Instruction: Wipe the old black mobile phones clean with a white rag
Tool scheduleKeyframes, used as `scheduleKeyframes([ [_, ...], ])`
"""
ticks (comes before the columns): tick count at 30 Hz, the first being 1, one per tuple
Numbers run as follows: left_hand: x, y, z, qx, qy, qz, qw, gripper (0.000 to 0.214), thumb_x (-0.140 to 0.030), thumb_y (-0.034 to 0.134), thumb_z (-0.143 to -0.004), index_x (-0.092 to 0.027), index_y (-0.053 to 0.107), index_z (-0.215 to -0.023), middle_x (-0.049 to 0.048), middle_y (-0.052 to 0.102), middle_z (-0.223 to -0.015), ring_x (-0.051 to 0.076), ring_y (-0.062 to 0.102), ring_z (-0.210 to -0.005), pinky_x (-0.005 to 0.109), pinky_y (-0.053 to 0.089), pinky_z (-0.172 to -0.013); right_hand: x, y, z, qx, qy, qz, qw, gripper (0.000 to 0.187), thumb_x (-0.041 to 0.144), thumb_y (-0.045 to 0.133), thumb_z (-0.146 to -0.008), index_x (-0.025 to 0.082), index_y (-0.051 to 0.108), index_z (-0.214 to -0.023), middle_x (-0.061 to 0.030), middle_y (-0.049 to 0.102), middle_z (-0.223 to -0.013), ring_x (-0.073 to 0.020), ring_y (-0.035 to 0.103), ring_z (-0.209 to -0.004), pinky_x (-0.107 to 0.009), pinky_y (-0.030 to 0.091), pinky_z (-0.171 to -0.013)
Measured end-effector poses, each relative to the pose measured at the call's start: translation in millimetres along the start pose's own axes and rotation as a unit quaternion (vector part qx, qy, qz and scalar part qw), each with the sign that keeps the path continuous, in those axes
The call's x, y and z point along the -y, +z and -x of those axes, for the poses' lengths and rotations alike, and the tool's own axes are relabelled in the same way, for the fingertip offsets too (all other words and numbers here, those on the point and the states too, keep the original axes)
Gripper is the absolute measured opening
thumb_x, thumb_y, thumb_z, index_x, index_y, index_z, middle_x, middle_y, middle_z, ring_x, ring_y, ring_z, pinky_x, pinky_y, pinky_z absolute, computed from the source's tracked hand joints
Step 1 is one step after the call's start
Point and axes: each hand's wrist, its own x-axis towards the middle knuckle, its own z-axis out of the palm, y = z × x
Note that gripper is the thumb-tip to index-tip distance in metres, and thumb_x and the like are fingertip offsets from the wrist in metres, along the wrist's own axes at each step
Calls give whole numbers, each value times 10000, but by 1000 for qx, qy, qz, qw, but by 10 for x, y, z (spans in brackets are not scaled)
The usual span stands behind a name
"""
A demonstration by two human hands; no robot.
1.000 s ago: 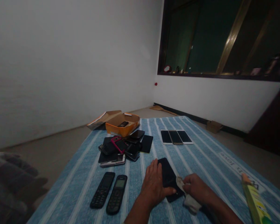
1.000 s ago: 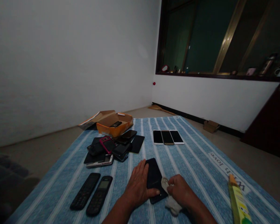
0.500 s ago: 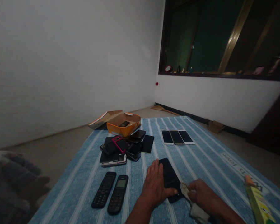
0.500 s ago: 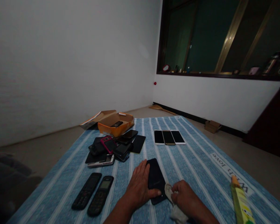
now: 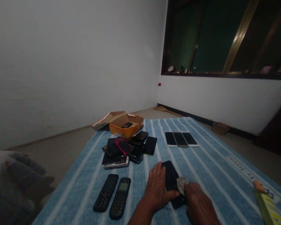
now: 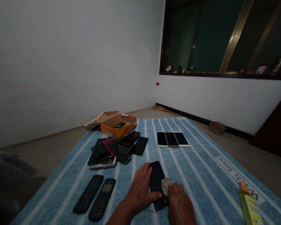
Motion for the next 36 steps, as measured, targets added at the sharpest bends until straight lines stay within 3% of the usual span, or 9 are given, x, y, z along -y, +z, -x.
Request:
scheduleKeyframes([
  [8,59,45,-10,-41,1,-6,999,612,-344,446,-894,-56,402,-1432,187,245,-1576,302,200,-1469,491,188,-1197,165,-303,-429,76,34,3,997,341,27,421,-859,135,725,-968,-151,707,-982,-244,640,-970,-273,400,-773],
  [11,49,19,-14,-22,2,-9,1000,737,-442,548,-844,-41,385,-1441,222,223,-1575,341,186,-1467,511,175,-1196,168,-350,-709,102,50,-33,993,278,57,478,-843,93,719,-977,-188,713,-1005,-260,660,-962,-282,402,-734],
  [15,81,23,-30,-10,18,9,1000,1073,-621,732,-639,-55,343,-1464,259,200,-1570,400,170,-1458,559,174,-1183,154,-332,-1133,100,62,-63,991,235,129,517,-848,90,722,-956,-193,725,-993,-254,677,-951,-272,400,-668],
  [20,206,138,-77,-17,25,22,999,1244,-650,812,-489,-60,324,-1469,296,188,-1560,441,163,-1448,616,171,-1163,138,-281,-1497,109,80,-117,984,158,195,617,-785,95,731,-830,-161,739,-863,-208,694,-776,-245,354,-539],
  [27,312,212,-113,-24,69,46,996,1303,-692,814,-423,-122,312,-1481,294,184,-1562,481,144,-1438,694,171,-1117,38,-198,-1522,118,107,-196,967,185,229,641,-766,118,657,-618,-78,663,-634,-164,624,-631,-233,297,-478],
  [36,262,179,-96,-18,53,48,997,1298,-696,807,-434,-114,311,-1483,294,176,-1565,482,137,-1439,688,162,-1122,6,-272,-1382,144,143,-323,924,280,100,586,-731,162,481,-479,40,450,-475,-83,437,-475,-218,250,-438],
])
